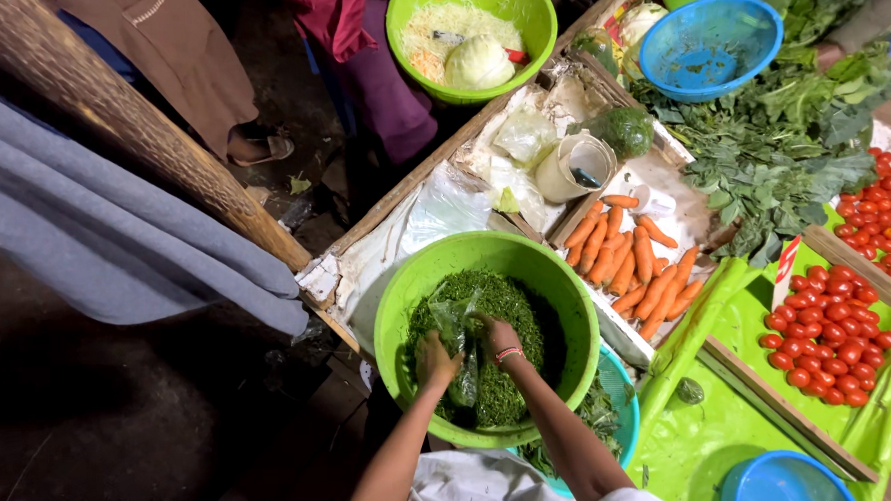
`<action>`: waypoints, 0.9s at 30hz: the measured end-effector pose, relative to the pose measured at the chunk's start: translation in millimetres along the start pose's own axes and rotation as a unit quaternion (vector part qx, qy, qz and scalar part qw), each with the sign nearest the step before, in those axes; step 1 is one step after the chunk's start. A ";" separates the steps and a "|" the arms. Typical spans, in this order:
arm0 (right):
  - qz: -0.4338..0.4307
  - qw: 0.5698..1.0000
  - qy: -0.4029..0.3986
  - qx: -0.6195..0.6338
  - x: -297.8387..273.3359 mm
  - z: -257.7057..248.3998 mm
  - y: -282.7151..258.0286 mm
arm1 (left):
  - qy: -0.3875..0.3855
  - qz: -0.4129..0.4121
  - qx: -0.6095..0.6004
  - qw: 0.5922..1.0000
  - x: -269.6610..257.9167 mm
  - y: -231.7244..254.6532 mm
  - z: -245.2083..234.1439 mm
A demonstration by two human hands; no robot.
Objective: The person fills plastic bags with chopped green vegetables from a large bowl by hand. They gather handfuls of the vegetables and stuff them into small clear bags.
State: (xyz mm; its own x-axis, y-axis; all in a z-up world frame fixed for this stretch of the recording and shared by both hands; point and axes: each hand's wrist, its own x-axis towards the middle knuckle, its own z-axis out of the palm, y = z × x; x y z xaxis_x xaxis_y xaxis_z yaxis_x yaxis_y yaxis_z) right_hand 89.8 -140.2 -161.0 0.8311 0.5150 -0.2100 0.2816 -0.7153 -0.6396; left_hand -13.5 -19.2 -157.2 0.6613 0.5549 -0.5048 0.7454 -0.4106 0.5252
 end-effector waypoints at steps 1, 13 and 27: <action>-0.012 1.000 -0.006 -0.018 3.4 1.3 -0.8 | 0.014 0.039 0.000 0.999 1.0 3.5 -1.3; -0.080 0.984 -0.045 -0.154 18.0 -7.8 -7.4 | -0.056 0.207 0.112 0.970 48.9 17.8 -7.4; 0.001 0.981 -0.085 -0.177 3.9 -34.0 35.0 | 0.045 0.100 -0.001 0.994 46.2 -40.2 -29.6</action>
State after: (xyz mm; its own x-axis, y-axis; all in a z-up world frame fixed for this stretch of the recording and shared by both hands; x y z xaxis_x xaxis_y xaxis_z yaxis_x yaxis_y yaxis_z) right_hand 119.2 -179.3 -159.1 0.7484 0.5630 -0.3508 0.4534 -0.8202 -0.3489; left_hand -15.4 44.4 -181.4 0.7859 0.5253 -0.3263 0.5996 -0.5183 0.6097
